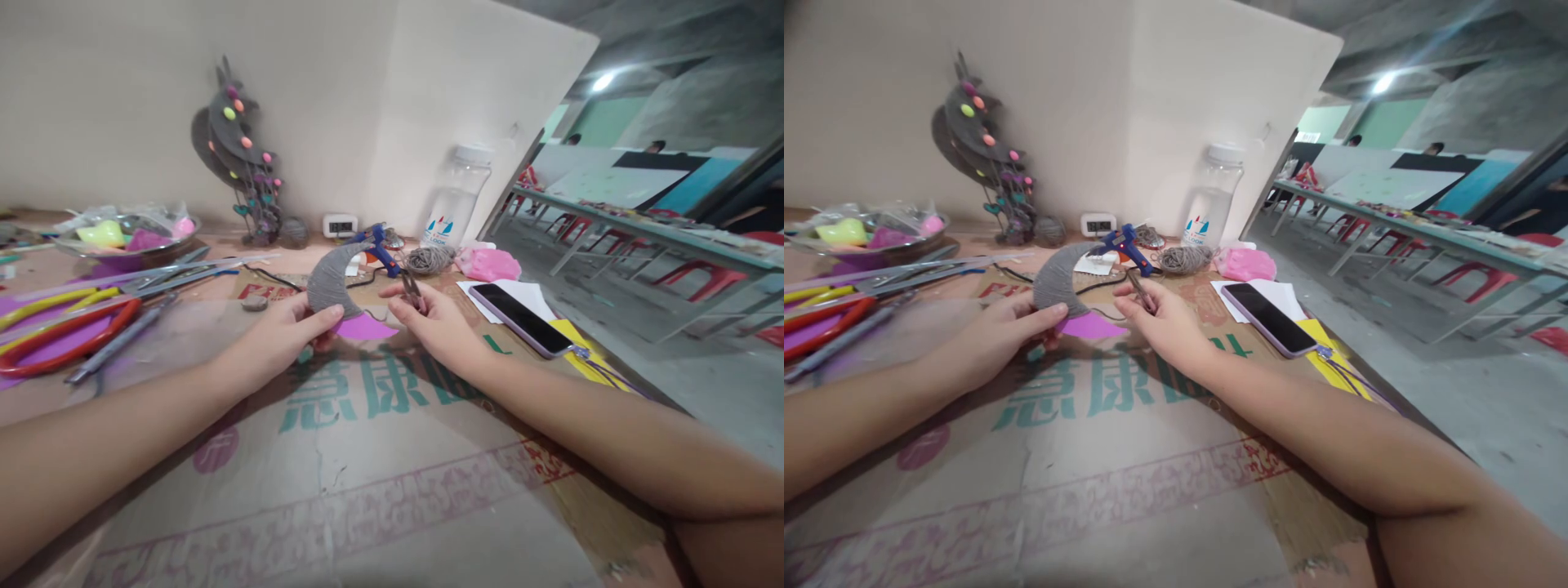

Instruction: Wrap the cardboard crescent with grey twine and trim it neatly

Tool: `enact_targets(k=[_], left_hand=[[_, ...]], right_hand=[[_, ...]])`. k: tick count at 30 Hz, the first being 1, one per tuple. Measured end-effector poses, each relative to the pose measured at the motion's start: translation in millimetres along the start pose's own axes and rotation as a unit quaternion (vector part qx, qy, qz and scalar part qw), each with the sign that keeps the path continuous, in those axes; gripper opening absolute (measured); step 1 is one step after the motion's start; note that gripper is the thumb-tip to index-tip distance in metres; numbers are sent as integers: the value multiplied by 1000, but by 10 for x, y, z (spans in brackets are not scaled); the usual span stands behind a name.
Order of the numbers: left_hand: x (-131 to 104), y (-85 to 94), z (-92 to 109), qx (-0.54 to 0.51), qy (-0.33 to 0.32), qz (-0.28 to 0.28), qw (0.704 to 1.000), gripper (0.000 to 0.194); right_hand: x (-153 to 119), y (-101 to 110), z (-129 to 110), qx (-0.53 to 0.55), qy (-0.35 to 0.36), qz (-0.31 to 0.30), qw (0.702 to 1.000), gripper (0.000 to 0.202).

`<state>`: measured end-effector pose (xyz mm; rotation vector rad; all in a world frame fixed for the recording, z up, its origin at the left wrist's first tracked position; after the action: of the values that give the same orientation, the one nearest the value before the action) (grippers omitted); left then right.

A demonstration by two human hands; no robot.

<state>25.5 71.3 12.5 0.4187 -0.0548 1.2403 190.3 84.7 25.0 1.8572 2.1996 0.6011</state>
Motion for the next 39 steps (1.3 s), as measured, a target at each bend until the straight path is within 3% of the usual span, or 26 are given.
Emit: enact_targets(k=[3, 8, 14, 21, 30, 35, 39], left_hand=[[-9, -53, 16, 26, -12, -31, 999, 26], [-22, -156, 11, 29, -36, -79, 996, 23], [-23, -152, 40, 52, -43, -78, 995, 22], [0, -124, 30, 50, -32, -72, 996, 28], [-1, -135, -4, 42, -37, -79, 995, 28], [-3, -121, 25, 52, -29, -69, 996, 28], [-2, -76, 27, 55, -31, -45, 997, 29]], right_hand=[[-34, -145, -15, 7, -9, -56, 998, 31], [-108, -263, -127, -46, 45, -79, 995, 18], [-130, -302, -133, -96, 63, -92, 989, 18], [-141, -330, -94, -8, 27, -140, 990, 24], [-133, -292, -64, -3, -21, -106, 994, 19], [-129, -184, -111, -3, 20, -46, 999, 14], [-98, -174, -67, -33, 48, -44, 997, 16]])
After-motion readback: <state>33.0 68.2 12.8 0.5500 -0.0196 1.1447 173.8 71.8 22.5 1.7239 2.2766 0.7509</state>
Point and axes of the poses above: each hand's wrist, its own x-axis towards the middle knuckle, its own y-axis out of the back of the hand, z = x × y, the point moved 8 cm from there along x, towards the middle knuckle, and after that the axes turned 10 degrees about -y, right-handed, at the moved point
